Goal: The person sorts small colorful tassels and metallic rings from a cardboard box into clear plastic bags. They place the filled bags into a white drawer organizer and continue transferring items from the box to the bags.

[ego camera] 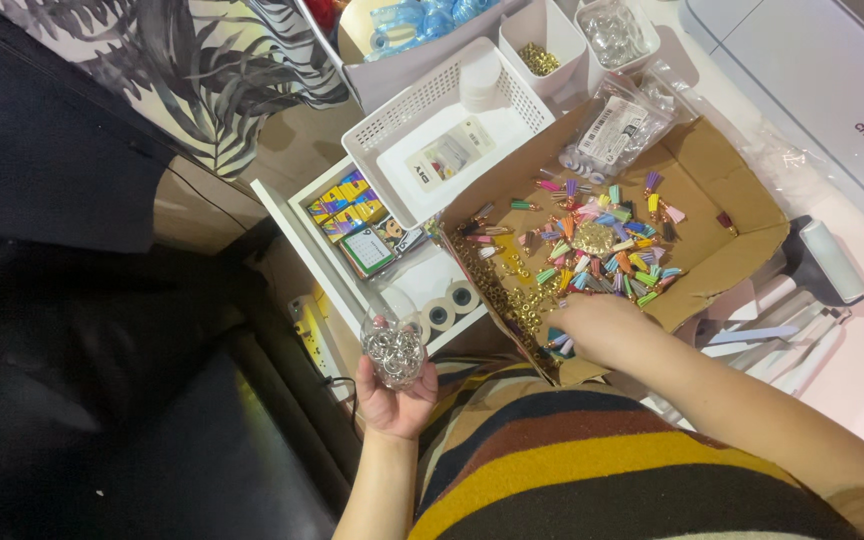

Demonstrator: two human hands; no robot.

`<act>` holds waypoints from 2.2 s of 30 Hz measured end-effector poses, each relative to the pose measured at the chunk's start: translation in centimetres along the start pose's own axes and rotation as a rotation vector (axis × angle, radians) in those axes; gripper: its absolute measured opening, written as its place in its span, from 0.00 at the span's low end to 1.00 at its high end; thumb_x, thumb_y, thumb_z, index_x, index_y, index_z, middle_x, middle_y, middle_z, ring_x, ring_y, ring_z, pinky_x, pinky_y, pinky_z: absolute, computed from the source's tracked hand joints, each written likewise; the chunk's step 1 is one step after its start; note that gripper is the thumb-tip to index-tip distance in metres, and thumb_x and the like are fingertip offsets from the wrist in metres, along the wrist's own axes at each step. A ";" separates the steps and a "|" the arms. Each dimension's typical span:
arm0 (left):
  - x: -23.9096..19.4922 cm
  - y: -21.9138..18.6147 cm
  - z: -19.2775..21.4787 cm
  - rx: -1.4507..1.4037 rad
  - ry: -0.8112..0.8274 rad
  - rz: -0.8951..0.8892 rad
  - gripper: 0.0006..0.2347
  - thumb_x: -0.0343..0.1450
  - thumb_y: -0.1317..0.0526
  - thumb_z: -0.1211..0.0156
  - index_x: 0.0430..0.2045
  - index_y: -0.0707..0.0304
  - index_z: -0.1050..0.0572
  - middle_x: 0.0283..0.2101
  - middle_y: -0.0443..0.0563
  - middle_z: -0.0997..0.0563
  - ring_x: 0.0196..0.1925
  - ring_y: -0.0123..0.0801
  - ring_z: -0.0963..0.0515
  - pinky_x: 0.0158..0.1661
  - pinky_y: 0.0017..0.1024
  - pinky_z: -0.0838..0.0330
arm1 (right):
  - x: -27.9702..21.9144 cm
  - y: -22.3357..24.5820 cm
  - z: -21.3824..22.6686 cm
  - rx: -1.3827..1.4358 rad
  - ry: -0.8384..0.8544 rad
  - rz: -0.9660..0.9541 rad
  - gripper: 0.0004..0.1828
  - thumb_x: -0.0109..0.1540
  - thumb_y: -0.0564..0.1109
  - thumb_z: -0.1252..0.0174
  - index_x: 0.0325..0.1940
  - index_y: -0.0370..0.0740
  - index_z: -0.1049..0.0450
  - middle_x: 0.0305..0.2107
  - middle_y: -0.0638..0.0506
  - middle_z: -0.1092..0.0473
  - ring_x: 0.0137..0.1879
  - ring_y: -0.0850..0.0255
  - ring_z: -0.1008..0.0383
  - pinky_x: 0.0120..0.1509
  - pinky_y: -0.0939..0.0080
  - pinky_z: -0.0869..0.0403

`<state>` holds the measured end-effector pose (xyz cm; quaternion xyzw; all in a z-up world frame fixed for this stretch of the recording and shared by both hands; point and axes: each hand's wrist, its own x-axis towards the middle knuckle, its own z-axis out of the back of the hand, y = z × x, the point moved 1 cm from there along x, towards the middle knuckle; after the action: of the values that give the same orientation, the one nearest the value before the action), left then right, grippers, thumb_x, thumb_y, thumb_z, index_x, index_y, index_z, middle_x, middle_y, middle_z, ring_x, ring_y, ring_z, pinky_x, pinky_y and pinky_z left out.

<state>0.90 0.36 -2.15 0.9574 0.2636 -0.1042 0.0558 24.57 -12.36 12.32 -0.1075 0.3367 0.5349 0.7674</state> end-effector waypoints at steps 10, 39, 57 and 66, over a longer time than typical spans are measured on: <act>-0.2 0.1 0.1 -0.013 -0.054 0.002 0.24 0.58 0.52 0.38 0.51 0.34 0.33 0.49 0.54 0.26 0.46 0.50 0.24 0.44 0.50 0.27 | -0.2 -7.5 2.0 0.246 -0.295 -0.089 0.15 0.50 0.38 0.46 0.41 0.40 0.25 0.36 0.40 0.26 0.48 0.44 0.27 0.54 0.47 0.30; 3.6 7.6 -9.4 0.617 -0.019 0.035 0.17 0.68 0.51 0.50 0.51 0.47 0.35 0.54 0.59 0.31 0.52 0.44 0.28 0.53 0.40 0.33 | -2.5 2.2 2.3 1.110 -0.745 0.135 0.22 0.66 0.52 0.61 0.47 0.36 0.26 0.42 0.40 0.27 0.55 0.49 0.31 0.62 0.48 0.37; 1.7 7.6 -16.8 1.685 0.057 -0.439 0.02 0.61 0.64 0.35 0.23 0.56 0.21 0.19 0.43 0.23 0.25 0.25 0.23 0.30 0.21 0.28 | -2.6 0.2 -0.6 1.133 -0.720 0.387 0.13 0.62 0.42 0.54 0.39 0.35 0.24 0.35 0.42 0.24 0.45 0.53 0.25 0.54 0.52 0.29; 1.5 8.5 -17.3 1.631 -0.112 -0.561 0.05 0.62 0.64 0.35 0.18 0.64 0.25 0.18 0.53 0.25 0.23 0.31 0.23 0.22 0.23 0.30 | -4.1 0.5 0.5 0.795 -1.005 0.373 0.15 0.52 0.43 0.38 0.40 0.36 0.29 0.34 0.44 0.29 0.41 0.55 0.28 0.46 0.57 0.27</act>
<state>9.54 -3.39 14.73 0.5914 0.3301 -0.3179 -0.6634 23.52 -15.03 15.38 0.5061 0.1226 0.4787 0.7069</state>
